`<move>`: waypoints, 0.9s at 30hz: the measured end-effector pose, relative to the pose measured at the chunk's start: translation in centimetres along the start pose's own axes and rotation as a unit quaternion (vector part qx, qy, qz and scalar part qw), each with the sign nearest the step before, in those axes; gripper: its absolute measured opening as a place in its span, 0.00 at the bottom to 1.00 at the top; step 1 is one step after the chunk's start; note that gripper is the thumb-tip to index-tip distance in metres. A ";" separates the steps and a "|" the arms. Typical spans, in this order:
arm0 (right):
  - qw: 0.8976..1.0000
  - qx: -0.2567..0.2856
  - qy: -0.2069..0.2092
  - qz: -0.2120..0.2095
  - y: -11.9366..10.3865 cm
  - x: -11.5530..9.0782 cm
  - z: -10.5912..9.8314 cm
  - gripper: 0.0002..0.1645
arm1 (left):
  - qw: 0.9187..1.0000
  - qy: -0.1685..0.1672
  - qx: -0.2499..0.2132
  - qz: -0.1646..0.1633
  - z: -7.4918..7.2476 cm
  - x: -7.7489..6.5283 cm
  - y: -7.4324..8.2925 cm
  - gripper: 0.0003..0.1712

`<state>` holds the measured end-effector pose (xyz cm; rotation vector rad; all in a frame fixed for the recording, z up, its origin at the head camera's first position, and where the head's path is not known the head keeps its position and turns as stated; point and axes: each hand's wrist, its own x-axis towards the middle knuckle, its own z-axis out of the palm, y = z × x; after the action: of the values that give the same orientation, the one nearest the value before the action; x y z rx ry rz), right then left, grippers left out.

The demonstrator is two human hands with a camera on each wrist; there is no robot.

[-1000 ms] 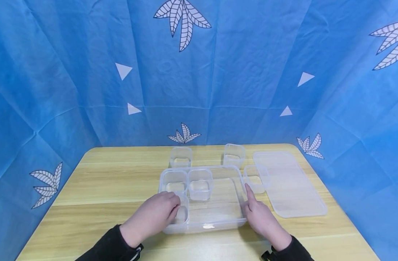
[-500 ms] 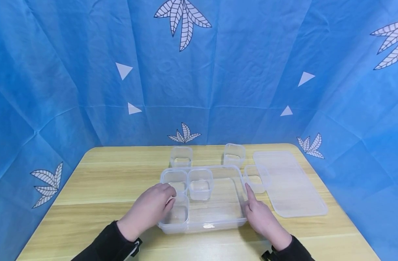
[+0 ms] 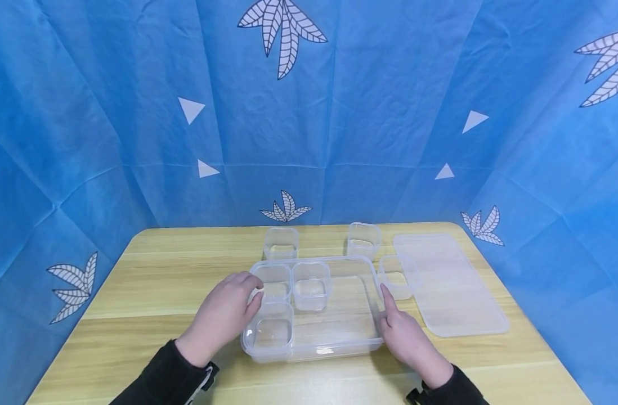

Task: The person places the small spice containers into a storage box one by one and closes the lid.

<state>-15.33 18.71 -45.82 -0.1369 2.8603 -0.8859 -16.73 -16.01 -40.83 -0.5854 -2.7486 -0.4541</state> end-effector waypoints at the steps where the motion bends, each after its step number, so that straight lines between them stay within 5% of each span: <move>1: 1.000 -0.001 -0.001 0.001 0.0 0.0 0.0 0.39 | 1.000 0.002 -0.001 -0.004 0.0 0.0 -0.1 0.08; 12: 1.000 0.000 -0.004 -0.002 0.0 0.1 -0.1 0.39 | 0.997 0.021 -0.011 -0.075 0.7 -0.5 -0.7 0.16; 27: 1.000 0.009 -0.003 0.003 -0.1 0.0 -0.1 0.39 | 0.984 -0.024 -0.044 -0.169 1.4 -1.0 -1.0 0.21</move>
<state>-15.31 18.66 -45.67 -0.1287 2.8452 -0.9093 -16.58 -16.76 -42.73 -0.1456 -2.8950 -0.6471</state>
